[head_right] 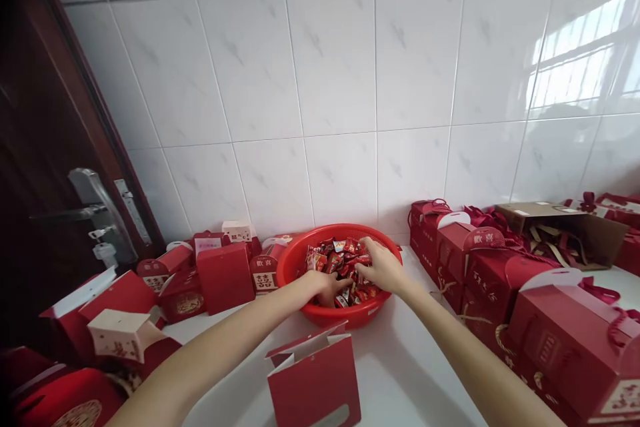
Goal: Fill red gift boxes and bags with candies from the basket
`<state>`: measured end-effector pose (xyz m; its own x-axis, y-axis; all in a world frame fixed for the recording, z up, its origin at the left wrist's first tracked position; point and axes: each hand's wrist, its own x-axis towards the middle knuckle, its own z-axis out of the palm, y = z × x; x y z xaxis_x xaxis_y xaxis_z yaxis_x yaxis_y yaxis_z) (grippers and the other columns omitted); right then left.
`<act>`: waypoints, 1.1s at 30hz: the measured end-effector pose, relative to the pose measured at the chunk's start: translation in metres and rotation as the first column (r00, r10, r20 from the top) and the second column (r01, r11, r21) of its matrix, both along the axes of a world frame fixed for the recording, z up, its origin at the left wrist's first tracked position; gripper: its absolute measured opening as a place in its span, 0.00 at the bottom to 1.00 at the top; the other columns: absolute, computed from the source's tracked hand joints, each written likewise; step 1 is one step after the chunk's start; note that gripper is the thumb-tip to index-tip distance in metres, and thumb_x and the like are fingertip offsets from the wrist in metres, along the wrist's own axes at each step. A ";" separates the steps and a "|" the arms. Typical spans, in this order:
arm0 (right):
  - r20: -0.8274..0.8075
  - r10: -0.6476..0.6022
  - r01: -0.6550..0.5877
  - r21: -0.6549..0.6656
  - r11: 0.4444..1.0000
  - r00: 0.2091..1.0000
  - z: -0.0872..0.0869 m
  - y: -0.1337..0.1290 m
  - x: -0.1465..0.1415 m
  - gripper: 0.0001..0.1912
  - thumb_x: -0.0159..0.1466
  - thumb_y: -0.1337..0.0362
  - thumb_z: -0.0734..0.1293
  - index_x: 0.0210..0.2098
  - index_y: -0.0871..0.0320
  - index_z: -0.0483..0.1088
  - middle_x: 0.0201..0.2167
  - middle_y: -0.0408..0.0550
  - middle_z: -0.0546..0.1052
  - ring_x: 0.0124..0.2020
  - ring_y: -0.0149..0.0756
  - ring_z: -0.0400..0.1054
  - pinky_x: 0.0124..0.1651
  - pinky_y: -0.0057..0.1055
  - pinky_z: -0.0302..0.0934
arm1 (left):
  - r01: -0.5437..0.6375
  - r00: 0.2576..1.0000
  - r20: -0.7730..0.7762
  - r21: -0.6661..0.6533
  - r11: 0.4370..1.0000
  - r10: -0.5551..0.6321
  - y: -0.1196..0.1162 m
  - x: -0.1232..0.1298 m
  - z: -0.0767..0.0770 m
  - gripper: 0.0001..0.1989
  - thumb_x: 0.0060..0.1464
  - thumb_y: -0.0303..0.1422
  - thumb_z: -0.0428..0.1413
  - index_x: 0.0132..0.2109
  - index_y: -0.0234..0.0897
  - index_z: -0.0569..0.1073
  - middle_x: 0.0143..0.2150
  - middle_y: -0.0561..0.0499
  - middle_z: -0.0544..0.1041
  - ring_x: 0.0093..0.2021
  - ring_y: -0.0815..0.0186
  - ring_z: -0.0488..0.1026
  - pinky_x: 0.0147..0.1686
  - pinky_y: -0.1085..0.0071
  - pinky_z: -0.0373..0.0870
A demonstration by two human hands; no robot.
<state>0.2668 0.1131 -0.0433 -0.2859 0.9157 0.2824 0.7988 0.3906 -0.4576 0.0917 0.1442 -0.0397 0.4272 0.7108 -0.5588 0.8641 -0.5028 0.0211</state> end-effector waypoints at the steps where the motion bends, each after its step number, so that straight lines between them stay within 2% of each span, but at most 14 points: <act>1: 0.042 0.024 -0.022 -0.056 0.998 0.999 0.000 0.017 -0.003 0.31 0.61 0.63 0.68 0.62 0.59 0.62 0.57 0.59 0.73 0.58 0.47 0.69 0.58 0.41 0.62 | 0.010 1.000 0.004 0.015 1.000 -0.010 0.000 -0.001 -0.002 0.60 0.29 0.37 0.71 0.72 0.48 0.56 0.71 0.33 0.59 0.64 0.36 0.67 0.55 0.47 0.70; 4: 0.153 0.087 -0.048 -0.244 0.969 0.984 -0.007 0.055 -0.011 0.54 0.46 0.58 0.79 0.68 0.60 0.57 0.60 0.63 0.72 0.60 0.54 0.69 0.58 0.42 0.64 | 0.046 0.999 0.009 0.069 0.997 -0.047 0.000 -0.004 -0.004 0.54 0.34 0.35 0.69 0.70 0.45 0.60 0.70 0.32 0.62 0.61 0.38 0.70 0.54 0.51 0.72; 6: 0.208 0.108 -0.031 -0.343 0.939 0.972 -0.015 0.068 -0.014 0.66 0.36 0.58 0.82 0.71 0.60 0.54 0.62 0.67 0.70 0.60 0.60 0.68 0.57 0.46 0.65 | 0.067 0.998 0.003 0.091 0.994 -0.068 0.001 -0.005 -0.005 0.47 0.39 0.34 0.68 0.68 0.43 0.64 0.67 0.32 0.66 0.58 0.40 0.73 0.52 0.53 0.74; 8: 0.240 0.123 -0.018 -0.398 0.917 0.963 -0.022 0.073 -0.015 0.73 0.30 0.61 0.83 0.72 0.60 0.51 0.65 0.70 0.65 0.63 0.65 0.64 0.59 0.49 0.64 | 0.085 0.996 -0.002 0.094 0.992 -0.086 0.004 -0.004 -0.005 0.43 0.40 0.33 0.68 0.65 0.41 0.68 0.65 0.33 0.68 0.55 0.41 0.75 0.50 0.55 0.75; 10: 0.254 0.138 -0.023 -0.411 0.911 0.957 -0.027 0.073 -0.015 0.74 0.30 0.64 0.82 0.73 0.58 0.50 0.67 0.69 0.62 0.64 0.65 0.63 0.59 0.48 0.63 | 0.103 0.995 0.006 0.082 0.991 -0.104 0.007 -0.002 -0.006 0.40 0.39 0.33 0.68 0.63 0.41 0.71 0.62 0.34 0.72 0.53 0.43 0.77 0.48 0.57 0.76; 13: 0.238 0.132 -0.031 -0.387 0.922 0.962 -0.030 0.072 -0.013 0.67 0.35 0.68 0.80 0.73 0.54 0.52 0.66 0.64 0.66 0.61 0.61 0.67 0.57 0.43 0.65 | 0.119 0.991 0.055 0.057 0.991 -0.122 0.013 -0.002 -0.008 0.38 0.39 0.32 0.68 0.61 0.40 0.73 0.56 0.39 0.78 0.51 0.46 0.78 0.46 0.60 0.76; 16: 0.174 0.087 -0.021 -0.353 0.935 0.981 -0.032 0.074 -0.010 0.60 0.37 0.72 0.77 0.70 0.54 0.59 0.61 0.62 0.71 0.58 0.61 0.69 0.55 0.44 0.66 | 0.094 0.985 0.139 0.066 0.993 -0.103 0.016 -0.007 -0.010 0.34 0.40 0.30 0.66 0.58 0.39 0.75 0.54 0.40 0.80 0.49 0.48 0.78 0.44 0.64 0.76; 18: 0.101 0.050 -0.014 -0.329 0.944 0.994 -0.032 0.078 -0.008 0.52 0.38 0.73 0.76 0.64 0.55 0.67 0.57 0.59 0.75 0.56 0.60 0.70 0.53 0.42 0.67 | 0.045 0.977 0.205 0.088 0.995 -0.062 0.018 -0.012 -0.009 0.27 0.41 0.29 0.65 0.53 0.38 0.79 0.48 0.42 0.82 0.45 0.51 0.80 0.39 0.66 0.76; 21: -0.054 -0.011 -0.006 -0.303 0.953 0.998 -0.031 0.082 -0.004 0.30 0.42 0.71 0.75 0.47 0.57 0.78 0.45 0.53 0.81 0.49 0.54 0.74 0.48 0.37 0.69 | -0.068 0.939 0.345 0.159 0.985 0.009 0.021 -0.019 -0.007 0.17 0.44 0.28 0.62 0.44 0.38 0.82 0.38 0.47 0.83 0.38 0.57 0.80 0.35 0.71 0.74; 23: -0.181 -0.045 -0.011 -0.296 0.955 0.982 -0.030 0.083 -0.002 0.18 0.46 0.70 0.73 0.39 0.60 0.78 0.35 0.50 0.81 0.41 0.47 0.76 0.42 0.34 0.70 | -0.171 0.883 0.468 0.240 0.956 0.041 0.023 -0.021 -0.006 0.16 0.46 0.27 0.60 0.45 0.39 0.82 0.38 0.49 0.83 0.39 0.59 0.80 0.38 0.72 0.74; 25: -0.319 -0.062 -0.039 -0.301 0.953 0.946 -0.029 0.084 -0.001 0.12 0.50 0.68 0.72 0.36 0.62 0.77 0.28 0.47 0.80 0.32 0.40 0.76 0.35 0.30 0.70 | -0.276 0.810 0.584 0.309 0.910 0.047 0.026 -0.022 -0.005 0.18 0.47 0.25 0.59 0.47 0.39 0.81 0.41 0.49 0.83 0.43 0.58 0.79 0.43 0.70 0.74; 29: -0.553 -0.065 -0.135 -0.314 0.940 0.830 -0.026 0.083 -0.001 0.08 0.51 0.65 0.73 0.30 0.62 0.75 0.23 0.45 0.78 0.23 0.33 0.71 0.25 0.27 0.67 | -0.406 0.669 0.743 0.349 0.845 0.014 0.034 -0.024 -0.007 0.19 0.47 0.21 0.58 0.46 0.37 0.81 0.46 0.48 0.82 0.48 0.59 0.78 0.50 0.69 0.72; 33: -0.685 -0.079 -0.202 -0.320 0.926 0.724 -0.023 0.081 0.001 0.07 0.50 0.65 0.74 0.28 0.62 0.76 0.22 0.46 0.78 0.22 0.32 0.72 0.26 0.26 0.69 | -0.468 0.546 0.836 0.353 0.810 -0.050 0.043 -0.028 -0.012 0.19 0.46 0.18 0.58 0.45 0.36 0.81 0.48 0.47 0.82 0.50 0.58 0.77 0.53 0.66 0.72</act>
<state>0.2681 0.1941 -0.0662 -0.2059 0.9746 0.0876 0.1982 0.1292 -0.9716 0.0634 0.1868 -0.0514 0.2893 0.8811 0.3742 0.6923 -0.4625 0.5539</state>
